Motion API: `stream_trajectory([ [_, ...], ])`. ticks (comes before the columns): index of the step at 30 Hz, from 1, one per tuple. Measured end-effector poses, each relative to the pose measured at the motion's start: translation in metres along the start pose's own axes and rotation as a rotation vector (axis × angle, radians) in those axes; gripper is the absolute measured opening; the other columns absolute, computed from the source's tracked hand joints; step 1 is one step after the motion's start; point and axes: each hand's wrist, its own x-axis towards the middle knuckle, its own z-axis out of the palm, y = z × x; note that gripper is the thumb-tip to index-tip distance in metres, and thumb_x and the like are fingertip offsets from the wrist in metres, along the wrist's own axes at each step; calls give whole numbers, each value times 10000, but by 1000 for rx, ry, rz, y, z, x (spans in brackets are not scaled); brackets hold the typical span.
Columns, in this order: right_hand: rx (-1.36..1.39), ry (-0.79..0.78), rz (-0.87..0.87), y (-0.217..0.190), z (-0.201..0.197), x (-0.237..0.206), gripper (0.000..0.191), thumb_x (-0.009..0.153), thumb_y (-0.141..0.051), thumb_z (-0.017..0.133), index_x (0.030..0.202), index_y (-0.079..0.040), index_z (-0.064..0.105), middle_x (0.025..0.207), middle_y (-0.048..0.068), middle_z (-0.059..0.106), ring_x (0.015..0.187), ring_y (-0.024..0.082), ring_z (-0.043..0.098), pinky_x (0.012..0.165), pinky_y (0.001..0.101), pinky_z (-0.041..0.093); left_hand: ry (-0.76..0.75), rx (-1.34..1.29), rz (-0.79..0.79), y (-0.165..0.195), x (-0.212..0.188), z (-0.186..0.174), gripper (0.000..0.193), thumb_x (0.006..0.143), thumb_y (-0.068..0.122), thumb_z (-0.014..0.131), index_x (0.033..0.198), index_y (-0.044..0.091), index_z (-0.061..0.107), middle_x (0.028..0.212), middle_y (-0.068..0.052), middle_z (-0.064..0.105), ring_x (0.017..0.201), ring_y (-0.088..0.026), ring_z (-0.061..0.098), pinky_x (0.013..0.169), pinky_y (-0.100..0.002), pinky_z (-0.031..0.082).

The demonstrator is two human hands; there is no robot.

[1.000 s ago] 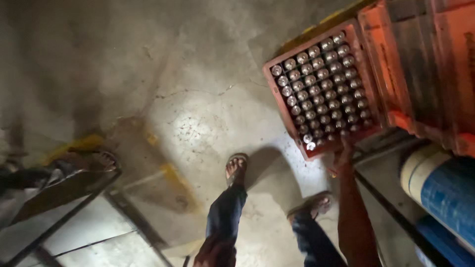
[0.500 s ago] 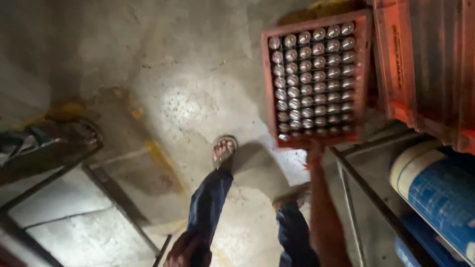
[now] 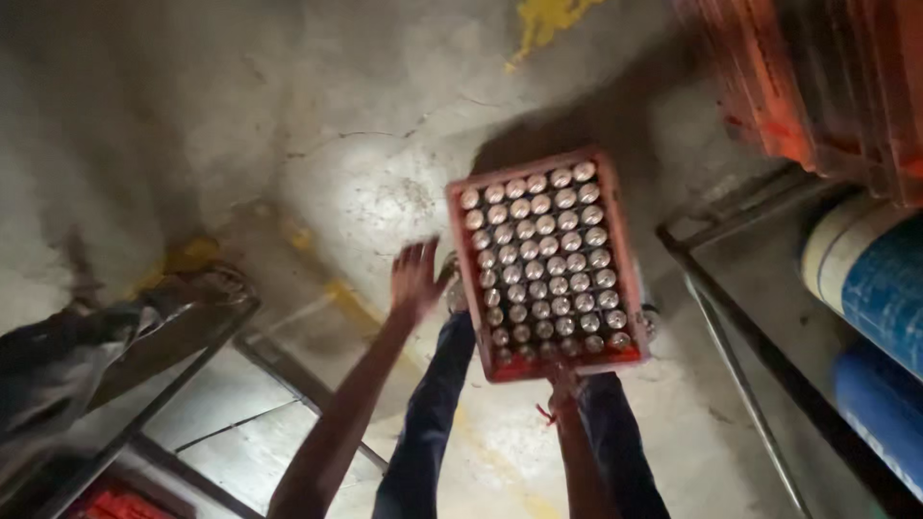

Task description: The person picks up a crate of metal parts, places it on a table, and repeatedly picks up individual parts to inspect and reposition them within the crate. The person also moves a bucket and adjusts the crate position during the task.

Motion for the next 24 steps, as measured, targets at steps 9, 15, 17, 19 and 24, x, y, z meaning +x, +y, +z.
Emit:
stream_trajectory([
  [9,10,37,-22,-89,3,17,384,866,-223,648,1220,-78,616,976,64,627,800,186,596,632,364,501,-538,22,190,104,159,20,667,831,699,726,1199,142,739,1269,-173,685,1185,-372,645,1043,-480,502],
  [15,4,30,-85,-116,-29,-25,384,841,-184,665,1202,-56,639,939,76,655,764,189,616,612,362,514,-552,-284,-45,139,141,-9,564,893,630,673,1127,126,770,965,-147,776,890,-329,751,882,-456,577],
  [17,1,21,-65,-116,-45,-61,385,833,-171,670,1197,-48,646,926,80,665,752,190,622,606,361,518,-478,-330,-93,133,99,-32,521,854,557,698,1113,108,748,974,-133,772,873,-323,759,851,-440,606],
  [19,-20,2,-28,-107,-67,-117,385,825,-158,676,1191,-41,654,913,84,674,740,190,629,599,361,523,-475,-213,-85,127,55,-62,623,935,632,698,1089,28,720,1018,-202,754,919,-358,726,844,-489,574],
  [24,-33,-42,21,-63,-99,-237,387,804,-125,689,1176,-22,673,882,93,698,710,192,645,583,359,533,-559,-247,-312,109,-99,-179,486,832,563,689,1009,113,736,797,-129,771,747,-295,772,735,-465,585],
])
